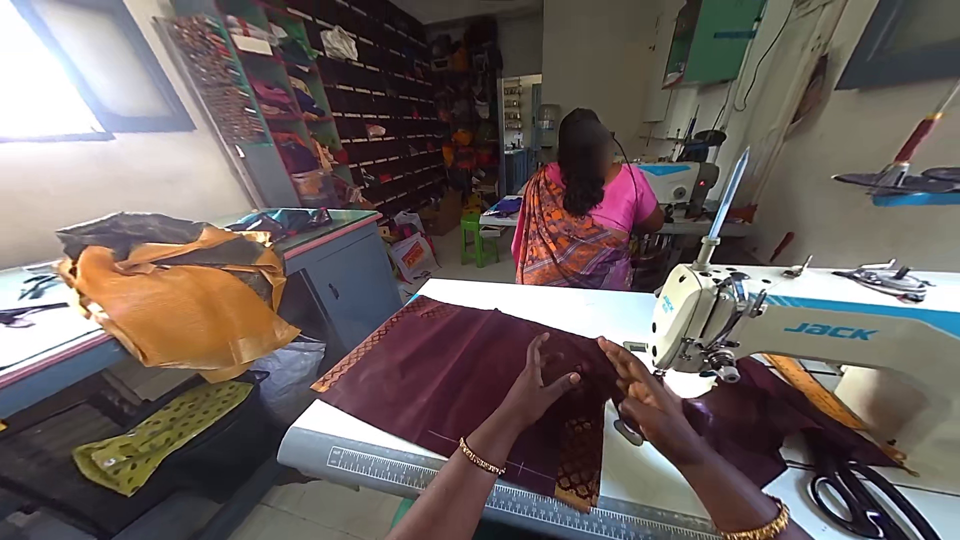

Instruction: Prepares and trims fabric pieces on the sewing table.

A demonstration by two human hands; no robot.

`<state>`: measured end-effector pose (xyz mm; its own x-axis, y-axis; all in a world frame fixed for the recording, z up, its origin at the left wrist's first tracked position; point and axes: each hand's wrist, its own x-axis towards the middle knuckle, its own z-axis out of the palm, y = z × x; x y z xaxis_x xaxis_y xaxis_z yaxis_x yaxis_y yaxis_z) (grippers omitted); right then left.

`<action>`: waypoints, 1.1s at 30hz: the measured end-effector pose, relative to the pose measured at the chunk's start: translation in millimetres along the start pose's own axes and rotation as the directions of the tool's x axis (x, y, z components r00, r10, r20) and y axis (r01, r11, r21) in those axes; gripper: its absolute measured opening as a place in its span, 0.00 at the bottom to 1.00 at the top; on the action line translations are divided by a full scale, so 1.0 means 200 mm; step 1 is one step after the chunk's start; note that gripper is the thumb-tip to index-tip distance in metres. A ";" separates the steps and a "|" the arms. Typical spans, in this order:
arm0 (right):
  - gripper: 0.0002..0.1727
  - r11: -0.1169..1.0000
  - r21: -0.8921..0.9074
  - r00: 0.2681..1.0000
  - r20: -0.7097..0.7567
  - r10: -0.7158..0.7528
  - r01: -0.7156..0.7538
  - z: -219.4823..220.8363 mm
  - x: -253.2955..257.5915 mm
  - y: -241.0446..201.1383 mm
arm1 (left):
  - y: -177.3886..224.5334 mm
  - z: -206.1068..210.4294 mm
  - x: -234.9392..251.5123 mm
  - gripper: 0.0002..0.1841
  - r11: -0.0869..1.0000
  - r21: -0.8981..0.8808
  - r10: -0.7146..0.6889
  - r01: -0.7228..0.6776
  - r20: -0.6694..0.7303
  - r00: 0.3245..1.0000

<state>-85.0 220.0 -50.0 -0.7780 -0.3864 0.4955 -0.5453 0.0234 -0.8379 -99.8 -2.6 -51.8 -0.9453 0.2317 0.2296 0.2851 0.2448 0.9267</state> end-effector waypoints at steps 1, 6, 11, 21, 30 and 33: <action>0.46 0.999 0.036 0.999 -0.009 -0.031 0.031 0.02 -0.03 -0.03 | 0.02 0.01 0.00 0.49 0.991 -0.129 -0.034 0.037 0.030 0.999; 0.44 0.962 0.232 0.990 -0.036 -0.138 0.142 0.09 -0.20 -0.15 | 0.16 0.06 -0.07 0.41 0.889 -0.428 -0.085 0.164 0.198 0.976; 0.46 0.952 0.296 0.993 -0.110 -0.045 0.076 0.02 -0.35 -0.24 | 0.32 0.20 -0.24 0.04 0.809 -0.526 -0.204 0.261 0.165 0.965; 0.19 0.246 -0.642 0.687 -0.662 0.300 -0.726 -0.55 -0.79 -0.26 | 0.20 0.00 -0.54 0.03 0.922 -0.145 -0.356 0.359 0.047 0.933; 0.21 0.202 -0.581 0.570 -0.567 0.595 -0.789 -0.66 -0.75 -0.36 | 0.19 0.03 -0.60 0.36 0.922 -0.149 -0.367 0.358 -0.032 0.930; 0.14 0.410 -0.242 0.476 -0.479 0.737 -0.879 -0.73 -0.75 -0.46 | 0.21 0.04 -0.61 0.36 0.940 -0.165 -0.313 0.299 -0.068 0.947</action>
<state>36.4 411.3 -14.2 -0.9221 0.2752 -0.2721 0.3846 0.5726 -0.7240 28.3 -13.0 -42.4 -0.9955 0.0787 -0.0520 -0.0402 0.1441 0.9887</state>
